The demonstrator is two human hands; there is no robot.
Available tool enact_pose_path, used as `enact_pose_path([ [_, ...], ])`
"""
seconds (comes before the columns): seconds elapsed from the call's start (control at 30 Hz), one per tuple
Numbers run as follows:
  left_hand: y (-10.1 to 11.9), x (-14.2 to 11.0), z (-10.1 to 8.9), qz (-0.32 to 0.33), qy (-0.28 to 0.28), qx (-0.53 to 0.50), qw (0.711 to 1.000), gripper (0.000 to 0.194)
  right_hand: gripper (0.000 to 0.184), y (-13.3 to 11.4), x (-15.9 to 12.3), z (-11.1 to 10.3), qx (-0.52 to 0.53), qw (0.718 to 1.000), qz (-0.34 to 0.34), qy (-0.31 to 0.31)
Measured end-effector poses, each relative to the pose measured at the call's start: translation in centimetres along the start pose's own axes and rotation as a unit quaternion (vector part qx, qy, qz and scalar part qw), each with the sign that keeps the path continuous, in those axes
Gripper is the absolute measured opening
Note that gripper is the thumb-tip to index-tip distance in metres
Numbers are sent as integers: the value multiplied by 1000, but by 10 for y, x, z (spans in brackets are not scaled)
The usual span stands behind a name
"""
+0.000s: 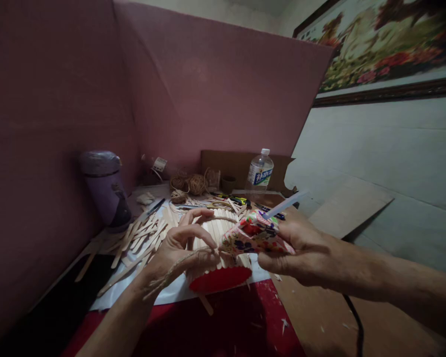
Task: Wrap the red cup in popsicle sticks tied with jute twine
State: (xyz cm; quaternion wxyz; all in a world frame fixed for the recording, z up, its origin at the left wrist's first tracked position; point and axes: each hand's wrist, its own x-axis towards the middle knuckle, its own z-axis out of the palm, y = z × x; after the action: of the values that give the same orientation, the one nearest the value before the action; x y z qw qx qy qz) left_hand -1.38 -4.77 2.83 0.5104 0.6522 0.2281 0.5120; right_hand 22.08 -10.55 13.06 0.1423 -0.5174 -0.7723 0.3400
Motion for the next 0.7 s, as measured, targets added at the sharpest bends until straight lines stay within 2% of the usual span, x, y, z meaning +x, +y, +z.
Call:
enact_pose_path([
  [0.17, -3, 0, -1, -2, -10, -18, 1000, 16, 47, -5, -1, 0, -37, 999, 6, -7],
  [0.7, -2, 0, 0, 2, -15, -23, 1000, 16, 45, -6, 0, 0, -39, 999, 19, -16],
])
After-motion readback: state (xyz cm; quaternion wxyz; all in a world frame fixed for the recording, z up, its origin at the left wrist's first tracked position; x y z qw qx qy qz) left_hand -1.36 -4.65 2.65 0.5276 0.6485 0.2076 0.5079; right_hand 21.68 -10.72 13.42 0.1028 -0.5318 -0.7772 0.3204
